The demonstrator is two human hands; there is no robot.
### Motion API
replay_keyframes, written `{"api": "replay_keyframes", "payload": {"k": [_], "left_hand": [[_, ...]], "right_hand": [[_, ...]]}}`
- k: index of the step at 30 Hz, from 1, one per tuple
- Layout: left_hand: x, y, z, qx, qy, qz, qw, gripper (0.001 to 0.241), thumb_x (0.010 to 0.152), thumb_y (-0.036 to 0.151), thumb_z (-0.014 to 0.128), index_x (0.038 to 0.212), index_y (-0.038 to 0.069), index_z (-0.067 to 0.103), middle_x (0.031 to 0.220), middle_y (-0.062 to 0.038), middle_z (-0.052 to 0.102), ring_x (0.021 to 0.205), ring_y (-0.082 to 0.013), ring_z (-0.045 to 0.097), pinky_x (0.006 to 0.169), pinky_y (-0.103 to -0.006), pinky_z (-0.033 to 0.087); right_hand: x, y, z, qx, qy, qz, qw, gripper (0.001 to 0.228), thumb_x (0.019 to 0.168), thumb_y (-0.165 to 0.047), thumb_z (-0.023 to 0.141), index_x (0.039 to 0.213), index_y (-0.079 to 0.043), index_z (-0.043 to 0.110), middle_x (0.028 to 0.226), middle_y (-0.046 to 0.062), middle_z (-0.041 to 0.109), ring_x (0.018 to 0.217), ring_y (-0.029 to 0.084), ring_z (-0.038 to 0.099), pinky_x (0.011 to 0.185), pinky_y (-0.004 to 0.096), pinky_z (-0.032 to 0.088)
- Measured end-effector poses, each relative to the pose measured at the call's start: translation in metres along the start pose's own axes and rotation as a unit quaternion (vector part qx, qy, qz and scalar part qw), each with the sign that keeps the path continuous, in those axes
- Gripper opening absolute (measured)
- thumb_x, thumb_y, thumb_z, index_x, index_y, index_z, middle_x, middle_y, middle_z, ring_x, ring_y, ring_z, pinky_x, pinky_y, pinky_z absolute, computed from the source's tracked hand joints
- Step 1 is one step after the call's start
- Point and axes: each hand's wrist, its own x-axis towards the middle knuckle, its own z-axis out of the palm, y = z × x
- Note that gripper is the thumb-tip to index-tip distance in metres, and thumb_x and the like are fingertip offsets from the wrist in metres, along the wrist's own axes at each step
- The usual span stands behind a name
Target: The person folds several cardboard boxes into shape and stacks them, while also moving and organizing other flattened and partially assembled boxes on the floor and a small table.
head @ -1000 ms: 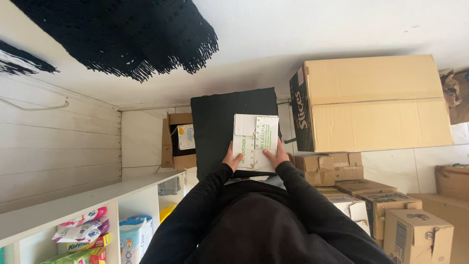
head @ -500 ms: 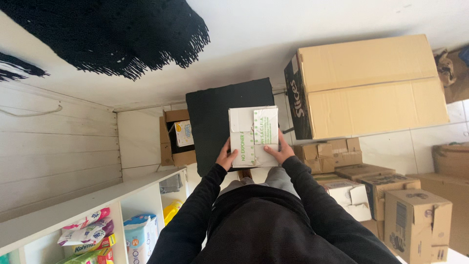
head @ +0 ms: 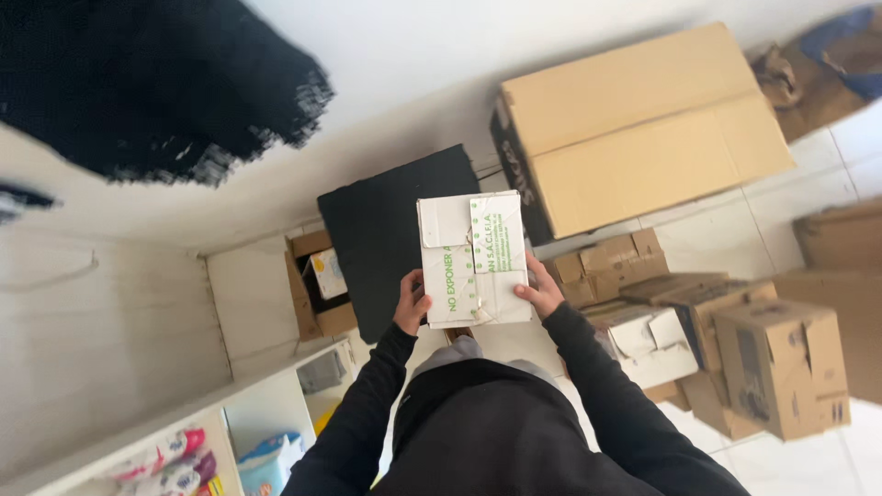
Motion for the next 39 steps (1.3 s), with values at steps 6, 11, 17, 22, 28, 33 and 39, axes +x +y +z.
{"api": "replay_keyframes", "payload": {"k": [6, 11, 17, 22, 28, 33, 39], "left_hand": [[0.006, -0.012, 0.072, 0.007, -0.103, 0.006, 0.995, 0.114, 0.097, 0.064, 0.095, 0.179, 0.022, 0.027, 0.165, -0.016, 0.029, 0.170, -0.0588, 0.026, 0.128, -0.0742, 0.040], [-0.017, -0.054, 0.144, 0.036, -0.168, -0.008, 0.985, 0.118, 0.096, 0.062, 0.098, 0.183, 0.022, 0.028, 0.155, -0.015, 0.031, 0.160, -0.0461, 0.029, 0.133, -0.0721, 0.033], [-0.090, -0.065, 0.232, 0.203, -0.224, -0.068, 0.951, 0.131, 0.092, 0.079, 0.090, 0.188, 0.022, 0.021, 0.157, -0.022, 0.036, 0.156, -0.0412, 0.037, 0.135, -0.0635, 0.040], [-0.178, -0.045, 0.312, 0.284, -0.263, -0.157, 0.909, 0.145, 0.084, 0.093, 0.082, 0.194, 0.034, 0.007, 0.176, -0.029, 0.039, 0.165, -0.0528, 0.044, 0.137, -0.0618, 0.041], [-0.207, -0.099, 0.344, 0.159, -0.322, -0.220, 0.907, 0.124, 0.105, 0.059, 0.087, 0.195, 0.031, 0.006, 0.185, -0.033, 0.040, 0.168, -0.0484, 0.039, 0.133, -0.0609, 0.043], [-0.212, -0.090, 0.412, 0.220, -0.396, -0.226, 0.863, 0.136, 0.096, 0.064, 0.095, 0.195, 0.032, 0.006, 0.165, -0.040, 0.063, 0.147, -0.0521, 0.067, 0.119, -0.0581, 0.059], [-0.171, -0.135, 0.426, 0.172, -0.447, -0.233, 0.846, 0.135, 0.095, 0.051, 0.100, 0.195, 0.033, 0.010, 0.157, -0.032, 0.070, 0.133, -0.0368, 0.074, 0.104, -0.0518, 0.067]], "right_hand": [[-0.091, 0.024, -0.048, 0.004, 0.089, -0.067, 0.994, 0.130, 0.077, -0.050, 0.100, 0.187, -0.016, 0.039, 0.182, 0.024, 0.045, 0.162, 0.056, 0.047, 0.126, 0.075, 0.049], [-0.192, 0.047, -0.084, 0.023, 0.193, -0.081, 0.978, 0.115, 0.082, -0.045, 0.097, 0.182, -0.013, 0.049, 0.180, 0.022, 0.052, 0.163, 0.049, 0.050, 0.128, 0.071, 0.048], [-0.316, 0.141, -0.133, 0.074, 0.266, -0.078, 0.958, 0.112, 0.080, -0.041, 0.101, 0.180, -0.018, 0.056, 0.173, 0.015, 0.059, 0.153, 0.041, 0.061, 0.124, 0.064, 0.054], [-0.409, 0.194, -0.143, 0.124, 0.302, -0.072, 0.942, 0.112, 0.079, -0.042, 0.102, 0.178, -0.017, 0.058, 0.166, 0.017, 0.061, 0.145, 0.039, 0.065, 0.121, 0.065, 0.055], [-0.505, 0.236, -0.150, 0.183, 0.337, -0.071, 0.921, 0.114, 0.076, -0.031, 0.104, 0.179, -0.016, 0.057, 0.159, 0.018, 0.060, 0.145, 0.047, 0.067, 0.115, 0.067, 0.060], [-0.546, 0.267, -0.148, 0.242, 0.411, -0.085, 0.875, 0.122, 0.074, -0.031, 0.103, 0.183, -0.016, 0.049, 0.162, 0.016, 0.054, 0.150, 0.048, 0.062, 0.117, 0.068, 0.056], [-0.553, 0.245, -0.141, 0.266, 0.460, -0.093, 0.842, 0.125, 0.072, -0.031, 0.103, 0.184, -0.018, 0.049, 0.162, 0.014, 0.051, 0.153, 0.047, 0.059, 0.121, 0.070, 0.054]]}}
